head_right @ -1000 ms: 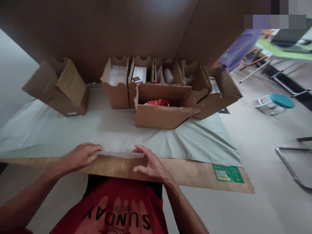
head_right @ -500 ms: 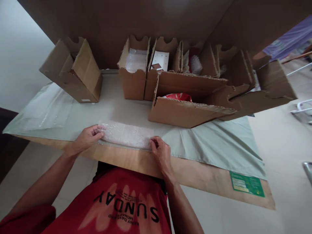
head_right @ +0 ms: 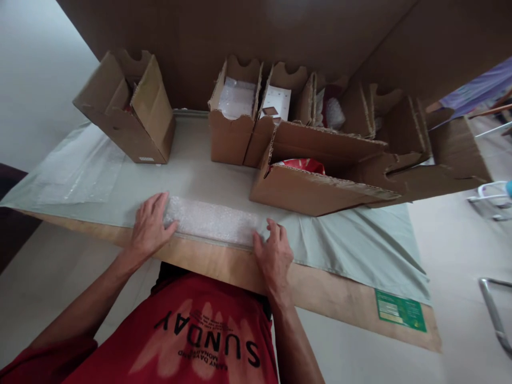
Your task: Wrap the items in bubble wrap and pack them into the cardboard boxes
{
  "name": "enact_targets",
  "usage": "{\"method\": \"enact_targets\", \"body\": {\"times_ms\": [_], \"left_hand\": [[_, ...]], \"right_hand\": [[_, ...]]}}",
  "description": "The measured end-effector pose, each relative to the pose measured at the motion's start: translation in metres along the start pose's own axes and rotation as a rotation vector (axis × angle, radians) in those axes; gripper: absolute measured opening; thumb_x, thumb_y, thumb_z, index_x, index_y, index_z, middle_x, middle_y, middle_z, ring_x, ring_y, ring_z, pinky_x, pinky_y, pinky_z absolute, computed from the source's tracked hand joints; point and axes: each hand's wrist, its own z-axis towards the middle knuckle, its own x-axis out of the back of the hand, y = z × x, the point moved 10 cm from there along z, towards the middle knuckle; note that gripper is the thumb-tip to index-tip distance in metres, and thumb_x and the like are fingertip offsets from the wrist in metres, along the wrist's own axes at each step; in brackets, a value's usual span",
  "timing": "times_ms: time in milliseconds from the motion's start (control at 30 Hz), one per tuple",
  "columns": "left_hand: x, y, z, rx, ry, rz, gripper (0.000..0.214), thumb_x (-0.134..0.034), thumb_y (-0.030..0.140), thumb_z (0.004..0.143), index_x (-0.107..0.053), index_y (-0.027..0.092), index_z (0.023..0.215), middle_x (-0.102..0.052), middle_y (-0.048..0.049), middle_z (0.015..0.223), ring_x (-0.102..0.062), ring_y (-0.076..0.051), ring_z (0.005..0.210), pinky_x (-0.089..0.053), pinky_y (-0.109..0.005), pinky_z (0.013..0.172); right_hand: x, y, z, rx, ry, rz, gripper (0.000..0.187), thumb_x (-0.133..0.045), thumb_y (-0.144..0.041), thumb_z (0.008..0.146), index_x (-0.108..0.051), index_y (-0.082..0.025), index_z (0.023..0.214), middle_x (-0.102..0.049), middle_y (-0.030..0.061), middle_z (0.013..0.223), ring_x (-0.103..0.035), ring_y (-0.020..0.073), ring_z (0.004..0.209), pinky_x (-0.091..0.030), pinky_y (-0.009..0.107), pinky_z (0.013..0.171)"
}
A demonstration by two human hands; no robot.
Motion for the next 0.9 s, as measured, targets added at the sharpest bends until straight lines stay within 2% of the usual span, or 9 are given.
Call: {"method": "enact_targets", "body": {"times_ms": [100, 167, 233, 333, 400, 500, 633, 733, 900], "left_hand": [[-0.002, 0.043, -0.006, -0.215, 0.018, -0.08, 0.06, -0.055, 0.021, 0.093, -0.041, 0.015, 0.151, -0.036, -0.022, 0.162, -0.033, -0.038, 0.15, -0.031, -0.057, 0.119], [-0.022, 0.07, -0.012, -0.346, -0.093, -0.101, 0.057, -0.05, 0.019, 0.095, -0.042, 0.019, 0.152, -0.033, -0.0188, 0.165, -0.024, -0.036, 0.155, -0.023, -0.059, 0.122], [-0.047, 0.082, -0.019, -0.397, -0.234, -0.082, 0.054, -0.047, 0.021, 0.097, -0.045, 0.021, 0.151, -0.035, -0.0169, 0.165, -0.023, -0.035, 0.156, -0.017, -0.062, 0.124], [-0.067, 0.075, -0.027, -0.415, -0.353, -0.074, 0.052, -0.047, 0.033, 0.101, -0.046, 0.022, 0.151, -0.034, -0.0139, 0.166, -0.021, -0.032, 0.157, -0.014, -0.06, 0.126], [-0.063, 0.063, -0.03, -0.429, -0.36, -0.137, 0.053, -0.048, 0.04, 0.101, -0.048, 0.021, 0.151, -0.031, -0.0127, 0.168, -0.018, -0.031, 0.158, -0.017, -0.055, 0.126], [-0.038, 0.026, -0.022, -0.304, -0.238, -0.241, 0.045, -0.048, 0.038, 0.1, -0.06, 0.019, 0.139, -0.048, -0.0144, 0.157, -0.035, -0.032, 0.15, -0.032, -0.053, 0.121], [-0.011, -0.02, 0.0, -0.099, -0.06, -0.195, 0.037, -0.05, 0.028, 0.094, -0.07, 0.016, 0.124, -0.068, -0.015, 0.126, -0.06, -0.031, 0.118, -0.044, -0.053, 0.11], [-0.012, -0.017, 0.018, -0.128, -0.076, -0.131, 0.039, -0.053, 0.025, 0.089, -0.07, 0.015, 0.123, -0.066, -0.0162, 0.129, -0.058, -0.033, 0.118, -0.044, -0.052, 0.107], [-0.032, 0.015, 0.045, -0.271, -0.267, -0.062, 0.046, -0.059, 0.022, 0.083, -0.065, 0.018, 0.129, -0.067, -0.0145, 0.127, -0.056, -0.032, 0.118, -0.044, -0.046, 0.103]], "right_hand": [[0.008, -0.039, -0.002, 0.198, 0.048, 0.05, 0.028, -0.055, -0.032, 0.098, -0.064, -0.022, 0.122, -0.067, 0.0151, 0.123, -0.066, 0.0284, 0.104, -0.051, 0.044, 0.09], [-0.013, -0.064, -0.005, 0.328, -0.07, 0.055, 0.029, -0.052, -0.024, 0.098, -0.064, -0.022, 0.124, -0.063, 0.0167, 0.136, -0.06, 0.0316, 0.121, -0.047, 0.049, 0.099], [-0.042, -0.078, -0.01, 0.408, -0.222, 0.022, 0.032, -0.051, -0.022, 0.097, -0.065, -0.02, 0.126, -0.058, 0.017, 0.145, -0.055, 0.0339, 0.13, -0.046, 0.051, 0.101], [-0.064, -0.069, -0.018, 0.433, -0.316, -0.006, 0.038, -0.05, -0.028, 0.099, -0.062, -0.021, 0.135, -0.057, 0.015, 0.148, -0.049, 0.034, 0.138, -0.044, 0.051, 0.104], [-0.061, -0.054, -0.022, 0.43, -0.312, 0.031, 0.041, -0.049, -0.033, 0.101, -0.06, -0.022, 0.138, -0.057, 0.0139, 0.149, -0.048, 0.0324, 0.14, -0.044, 0.051, 0.106], [-0.043, -0.03, -0.019, 0.416, -0.274, 0.101, 0.036, -0.046, -0.033, 0.102, -0.066, -0.02, 0.128, -0.063, 0.014, 0.141, -0.055, 0.031, 0.133, -0.047, 0.048, 0.102], [-0.025, -0.009, 0.005, 0.327, -0.194, 0.073, 0.032, -0.046, -0.03, 0.1, -0.07, -0.019, 0.118, -0.07, 0.014, 0.127, -0.062, 0.0305, 0.116, -0.049, 0.047, 0.094], [-0.033, -0.009, 0.024, 0.305, -0.211, -0.017, 0.035, -0.052, -0.029, 0.093, -0.069, -0.016, 0.121, -0.071, 0.0164, 0.124, -0.062, 0.0334, 0.111, -0.048, 0.048, 0.09], [-0.054, -0.015, 0.038, 0.304, -0.337, -0.182, 0.032, -0.057, -0.027, 0.089, -0.073, -0.018, 0.114, -0.076, 0.0131, 0.108, -0.064, 0.0319, 0.098, -0.044, 0.042, 0.079]]}}
